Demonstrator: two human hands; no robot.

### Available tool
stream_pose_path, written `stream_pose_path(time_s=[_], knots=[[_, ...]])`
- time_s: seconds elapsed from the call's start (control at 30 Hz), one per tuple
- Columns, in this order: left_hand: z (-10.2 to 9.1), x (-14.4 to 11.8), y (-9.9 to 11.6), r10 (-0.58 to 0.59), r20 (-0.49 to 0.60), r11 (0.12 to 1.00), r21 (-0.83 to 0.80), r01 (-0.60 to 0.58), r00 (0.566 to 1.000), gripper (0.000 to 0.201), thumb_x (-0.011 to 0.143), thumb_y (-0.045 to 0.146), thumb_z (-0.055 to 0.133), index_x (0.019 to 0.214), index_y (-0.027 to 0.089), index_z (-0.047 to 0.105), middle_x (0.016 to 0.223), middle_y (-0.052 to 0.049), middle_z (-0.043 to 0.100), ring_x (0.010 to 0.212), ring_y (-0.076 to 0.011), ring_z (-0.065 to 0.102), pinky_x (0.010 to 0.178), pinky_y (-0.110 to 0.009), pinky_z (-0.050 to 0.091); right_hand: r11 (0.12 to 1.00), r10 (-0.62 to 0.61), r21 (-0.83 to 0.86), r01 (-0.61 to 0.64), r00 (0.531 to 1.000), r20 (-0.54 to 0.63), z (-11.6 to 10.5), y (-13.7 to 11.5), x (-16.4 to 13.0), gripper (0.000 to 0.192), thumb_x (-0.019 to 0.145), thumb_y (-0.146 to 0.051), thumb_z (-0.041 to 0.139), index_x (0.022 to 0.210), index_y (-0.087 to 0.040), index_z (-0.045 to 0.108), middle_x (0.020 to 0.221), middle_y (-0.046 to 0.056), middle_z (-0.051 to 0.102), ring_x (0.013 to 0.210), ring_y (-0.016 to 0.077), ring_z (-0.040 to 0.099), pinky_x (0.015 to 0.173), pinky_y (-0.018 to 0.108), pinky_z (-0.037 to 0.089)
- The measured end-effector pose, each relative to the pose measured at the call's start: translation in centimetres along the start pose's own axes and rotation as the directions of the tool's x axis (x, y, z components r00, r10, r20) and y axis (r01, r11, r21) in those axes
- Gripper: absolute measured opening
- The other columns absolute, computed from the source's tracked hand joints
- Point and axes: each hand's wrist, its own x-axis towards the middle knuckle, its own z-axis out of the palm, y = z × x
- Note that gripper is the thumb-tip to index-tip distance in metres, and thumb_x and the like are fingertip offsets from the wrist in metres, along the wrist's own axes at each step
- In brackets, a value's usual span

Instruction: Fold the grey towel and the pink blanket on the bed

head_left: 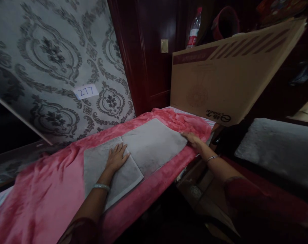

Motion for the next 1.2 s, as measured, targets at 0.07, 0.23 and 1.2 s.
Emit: stream_pose_path(time_s=[0.07, 0.23, 1.2], knots=[[0.1, 0.1, 0.0, 0.004, -0.003, 1.000, 0.002, -0.004, 1.000, 0.065, 0.101, 0.050, 0.032, 0.159, 0.019, 0.033, 0.167, -0.012, 0.027, 0.155, -0.0321, 0.022, 0.122, -0.060, 0.019, 0.988, 0.058, 0.138, -0.064, 0.997, 0.042, -0.1, -0.1, -0.7, 0.037, 0.090, -0.051, 0.055, 0.088, -0.017, 0.067, 0.067, 0.006, 0.066, 0.067, 0.0200, 0.063, 0.065, 0.031, 0.055], [0.4, 0.1, -0.2, 0.010, -0.027, 1.000, -0.007, -0.010, 1.000, 0.065, 0.101, 0.051, 0.032, 0.158, 0.020, 0.034, 0.166, -0.012, 0.030, 0.154, -0.0314, 0.024, 0.122, -0.059, 0.020, 0.894, 0.106, 0.424, -0.143, 0.988, 0.111, 0.2, -0.4, -3.0, 0.028, 0.093, -0.040, 0.051, 0.096, -0.017, 0.068, 0.078, 0.009, 0.072, 0.082, 0.0226, 0.070, 0.077, 0.034, 0.058], [-0.8, -0.4, -4.6, -0.327, 0.069, -0.016, -0.998, 0.067, 0.943, 0.051, 0.089, 0.063, 0.054, 0.102, 0.015, 0.067, 0.099, -0.015, 0.073, 0.096, -0.0284, 0.071, 0.091, -0.045, 0.055, 0.855, -0.256, 0.509, 0.099, 0.934, 0.249, 19.5, -15.4, -9.6, 0.017, 0.071, -0.029, 0.069, 0.081, -0.015, 0.069, 0.073, 0.001, 0.071, 0.070, 0.0202, 0.065, 0.071, 0.032, 0.052]])
